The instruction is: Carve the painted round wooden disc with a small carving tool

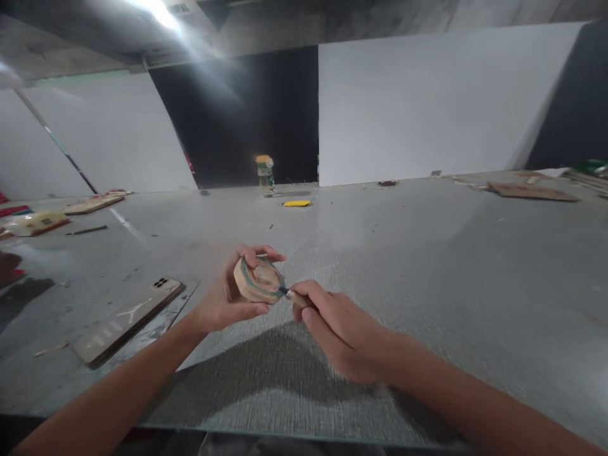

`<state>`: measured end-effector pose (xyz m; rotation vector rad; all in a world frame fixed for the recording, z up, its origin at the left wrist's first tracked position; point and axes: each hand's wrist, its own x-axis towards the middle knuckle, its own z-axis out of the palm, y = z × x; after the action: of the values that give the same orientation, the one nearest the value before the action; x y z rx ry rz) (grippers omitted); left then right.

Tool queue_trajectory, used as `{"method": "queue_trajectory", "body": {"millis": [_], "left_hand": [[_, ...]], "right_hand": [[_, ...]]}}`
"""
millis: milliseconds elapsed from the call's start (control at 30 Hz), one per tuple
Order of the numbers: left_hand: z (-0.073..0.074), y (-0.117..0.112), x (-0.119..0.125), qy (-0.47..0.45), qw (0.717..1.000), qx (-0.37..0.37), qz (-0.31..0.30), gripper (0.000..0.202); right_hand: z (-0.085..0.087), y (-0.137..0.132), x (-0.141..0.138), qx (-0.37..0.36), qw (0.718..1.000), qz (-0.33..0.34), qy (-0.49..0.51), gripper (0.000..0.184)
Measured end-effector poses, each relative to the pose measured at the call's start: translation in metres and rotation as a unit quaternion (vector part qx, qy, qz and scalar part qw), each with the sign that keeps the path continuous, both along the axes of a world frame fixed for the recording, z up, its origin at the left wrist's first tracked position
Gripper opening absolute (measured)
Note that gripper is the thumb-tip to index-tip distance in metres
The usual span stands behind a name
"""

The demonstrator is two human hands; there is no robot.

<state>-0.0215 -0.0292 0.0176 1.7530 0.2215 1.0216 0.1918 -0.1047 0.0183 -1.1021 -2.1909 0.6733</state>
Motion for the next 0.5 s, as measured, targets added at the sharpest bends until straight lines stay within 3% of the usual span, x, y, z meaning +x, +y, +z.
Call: {"method": "queue_trajectory", "body": {"millis": [200,500], "left_hand": [[0.0007,0.0045,-0.0022,0.004,1.000,0.000,0.018,0.046],[-0.0048,0.0034,0.0018,0.016,1.000,-0.004,-0.010,0.048]], "right_hand": [[-0.0082,0.0015,-0.0006,0.035,0.999,-0.004,-0.015,0.033],[-0.0039,0.0025,-0.0019,0.006,1.000,0.002,-0.026,0.044]]}}
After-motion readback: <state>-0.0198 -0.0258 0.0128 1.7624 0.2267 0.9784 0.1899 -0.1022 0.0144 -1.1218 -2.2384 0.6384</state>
